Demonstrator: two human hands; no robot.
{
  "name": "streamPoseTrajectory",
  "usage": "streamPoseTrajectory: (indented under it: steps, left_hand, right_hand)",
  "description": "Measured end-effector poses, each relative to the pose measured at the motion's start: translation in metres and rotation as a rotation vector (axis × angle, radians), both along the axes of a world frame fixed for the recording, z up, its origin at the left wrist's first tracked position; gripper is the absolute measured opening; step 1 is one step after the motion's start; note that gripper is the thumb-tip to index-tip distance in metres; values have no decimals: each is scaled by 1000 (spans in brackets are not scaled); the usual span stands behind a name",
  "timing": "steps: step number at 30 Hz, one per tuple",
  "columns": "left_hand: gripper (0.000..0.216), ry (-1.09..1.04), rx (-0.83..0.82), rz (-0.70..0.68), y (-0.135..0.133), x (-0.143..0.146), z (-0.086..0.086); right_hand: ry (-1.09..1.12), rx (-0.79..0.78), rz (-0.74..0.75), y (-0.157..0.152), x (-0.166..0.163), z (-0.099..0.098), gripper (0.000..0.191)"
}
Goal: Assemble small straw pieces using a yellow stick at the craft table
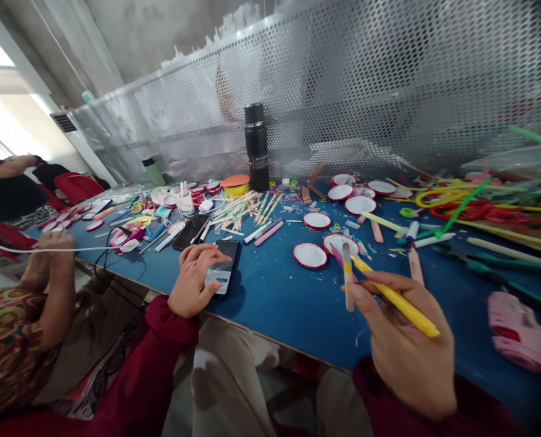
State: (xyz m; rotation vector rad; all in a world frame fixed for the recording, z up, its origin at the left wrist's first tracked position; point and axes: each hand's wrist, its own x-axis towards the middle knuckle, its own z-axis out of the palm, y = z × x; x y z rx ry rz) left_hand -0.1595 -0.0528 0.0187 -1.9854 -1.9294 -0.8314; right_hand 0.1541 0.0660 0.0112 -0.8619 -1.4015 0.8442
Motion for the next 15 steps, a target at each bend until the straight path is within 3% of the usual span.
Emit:
streamPoseTrajectory:
  steps: [4,8,11,15]
  left_hand:
    - [86,-61,217,69,-12,0,0]
    - [82,-80,377,116,-30,-3,-17]
    - [78,-82,415,159,-42,-5,-32]
    - [77,-86,335,221,-49,-8,-40]
  right_hand:
    - [9,-6,4,0,0,1,28]
    - [34,-5,5,-1,-2,4,28]
    - [78,-24,25,-2,-3,7,28]
    - [86,-33,22,-2,-4,7,29]
